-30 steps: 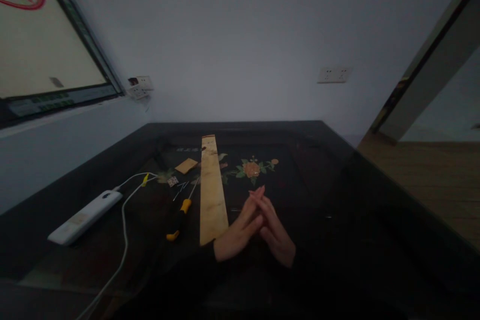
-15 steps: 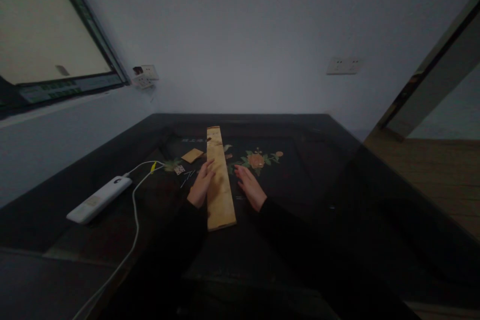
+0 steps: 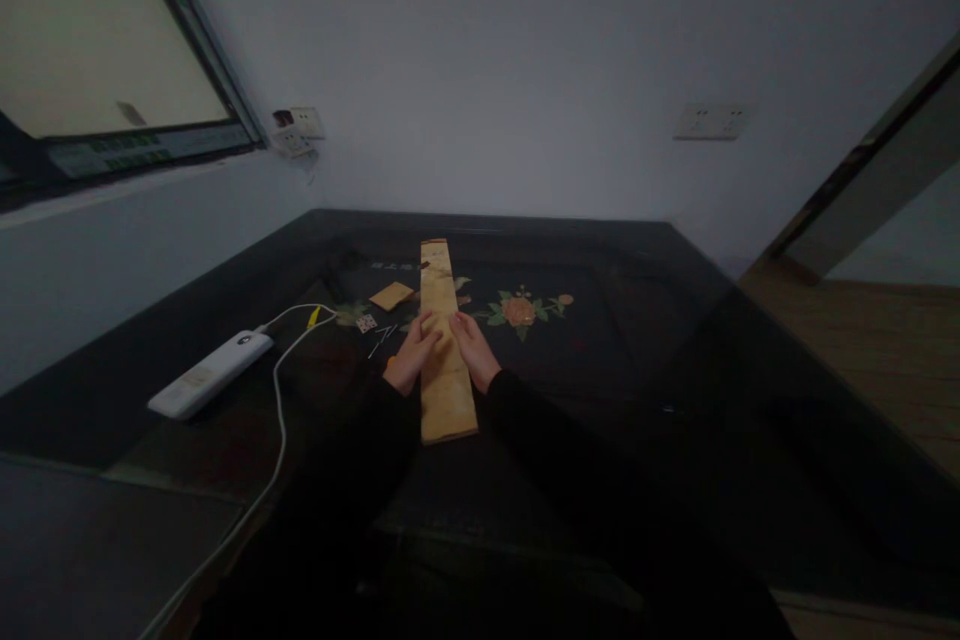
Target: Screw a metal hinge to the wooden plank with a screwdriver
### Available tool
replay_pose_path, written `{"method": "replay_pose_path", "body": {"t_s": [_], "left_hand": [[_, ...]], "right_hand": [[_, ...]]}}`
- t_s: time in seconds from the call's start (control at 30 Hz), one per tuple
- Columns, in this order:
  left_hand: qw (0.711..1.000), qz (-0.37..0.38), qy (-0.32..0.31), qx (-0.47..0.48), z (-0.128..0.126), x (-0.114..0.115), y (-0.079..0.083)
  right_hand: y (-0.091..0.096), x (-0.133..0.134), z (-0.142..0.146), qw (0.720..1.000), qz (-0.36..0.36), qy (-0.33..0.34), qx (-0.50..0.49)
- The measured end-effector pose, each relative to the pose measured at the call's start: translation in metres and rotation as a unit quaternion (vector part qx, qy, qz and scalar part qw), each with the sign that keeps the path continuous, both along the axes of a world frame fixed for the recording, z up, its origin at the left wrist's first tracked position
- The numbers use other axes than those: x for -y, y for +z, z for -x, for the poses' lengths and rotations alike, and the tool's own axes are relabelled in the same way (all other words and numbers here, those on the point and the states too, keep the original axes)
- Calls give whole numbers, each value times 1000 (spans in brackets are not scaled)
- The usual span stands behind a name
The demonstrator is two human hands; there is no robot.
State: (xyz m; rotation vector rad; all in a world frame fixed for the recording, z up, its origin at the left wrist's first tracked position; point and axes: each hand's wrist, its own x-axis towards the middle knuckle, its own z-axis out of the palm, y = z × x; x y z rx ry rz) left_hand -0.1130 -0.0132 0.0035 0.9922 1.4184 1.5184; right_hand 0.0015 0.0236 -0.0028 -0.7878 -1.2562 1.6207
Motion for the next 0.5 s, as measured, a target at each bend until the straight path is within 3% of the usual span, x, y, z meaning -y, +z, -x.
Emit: {"method": "replay_pose_path", "body": {"t_s": [0.2,0.5], "left_hand": [[999,21,17,-29,-3,1,-1],[998,43,-29,40,-29,13,19]], "right_hand": [[2,0,2,999,20,-26,10],[12,10,-21,999,30,-31,-11]]}}
